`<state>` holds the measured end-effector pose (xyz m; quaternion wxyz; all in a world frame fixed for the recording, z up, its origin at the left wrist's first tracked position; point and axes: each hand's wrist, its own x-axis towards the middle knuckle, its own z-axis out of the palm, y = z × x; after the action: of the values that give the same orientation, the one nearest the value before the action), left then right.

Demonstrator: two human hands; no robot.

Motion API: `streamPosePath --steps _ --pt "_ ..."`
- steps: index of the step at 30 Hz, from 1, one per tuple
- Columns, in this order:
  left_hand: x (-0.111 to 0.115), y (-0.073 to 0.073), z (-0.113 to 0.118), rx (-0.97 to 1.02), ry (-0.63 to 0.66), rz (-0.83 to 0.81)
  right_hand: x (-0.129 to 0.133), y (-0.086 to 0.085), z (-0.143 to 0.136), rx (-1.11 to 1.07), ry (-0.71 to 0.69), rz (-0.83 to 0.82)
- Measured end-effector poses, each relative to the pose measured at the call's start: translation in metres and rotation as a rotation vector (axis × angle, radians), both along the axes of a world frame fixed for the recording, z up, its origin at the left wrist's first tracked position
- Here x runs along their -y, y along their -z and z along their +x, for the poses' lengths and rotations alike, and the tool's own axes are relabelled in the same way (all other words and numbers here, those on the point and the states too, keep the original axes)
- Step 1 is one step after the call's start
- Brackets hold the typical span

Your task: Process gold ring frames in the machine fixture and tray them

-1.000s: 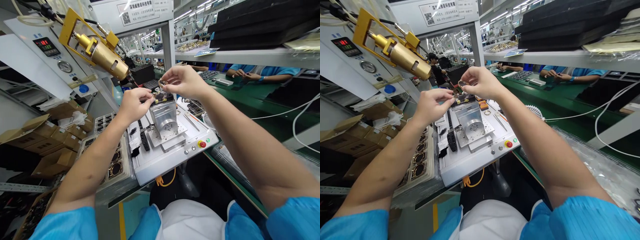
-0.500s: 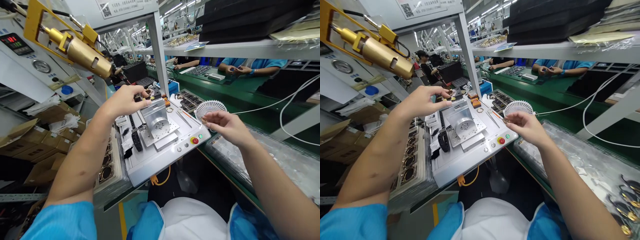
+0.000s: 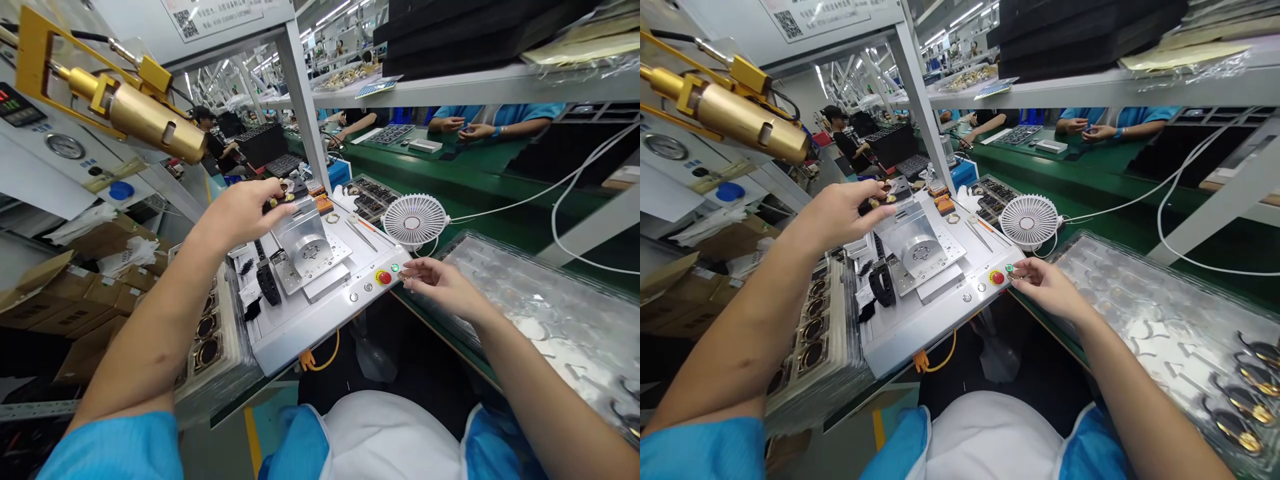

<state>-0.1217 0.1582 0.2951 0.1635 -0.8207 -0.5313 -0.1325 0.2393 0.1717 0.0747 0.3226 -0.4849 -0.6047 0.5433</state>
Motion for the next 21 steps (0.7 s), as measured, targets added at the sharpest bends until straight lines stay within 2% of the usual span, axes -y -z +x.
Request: streamPosePath --steps 3,7,9,11,13,14,16,18,21 --pt "0.004 0.002 0.007 -0.056 -0.029 -0.004 0.000 0.006 -0.006 0.077 -0.049 0.012" --pt "0.008 0.002 -0.007 0.061 0.023 -0.120 0.003 0.017 -0.016 0.406 -0.093 0.073" --pt "0.017 0.002 -0.013 0.096 0.046 -0.137 0.007 0.023 -0.022 0.539 -0.135 0.098" --pt "0.038 0.004 -0.012 0.100 0.085 -0.074 0.013 0.030 -0.028 0.635 -0.152 0.129" --pt "0.069 0.011 -0.002 0.096 0.152 -0.016 0.019 0.037 -0.032 0.709 -0.146 0.164" --pt "0.087 0.017 0.004 0.095 0.184 -0.042 0.021 0.040 -0.033 0.727 -0.141 0.179" --pt "0.122 0.033 0.015 0.131 0.241 -0.149 0.023 0.044 -0.034 0.727 -0.131 0.202" --pt "0.147 0.059 0.025 0.257 0.250 -0.295 0.021 0.046 -0.032 0.699 -0.109 0.218" --pt "0.157 0.116 0.038 0.562 0.148 -0.553 0.014 0.041 -0.025 0.580 -0.108 0.168"
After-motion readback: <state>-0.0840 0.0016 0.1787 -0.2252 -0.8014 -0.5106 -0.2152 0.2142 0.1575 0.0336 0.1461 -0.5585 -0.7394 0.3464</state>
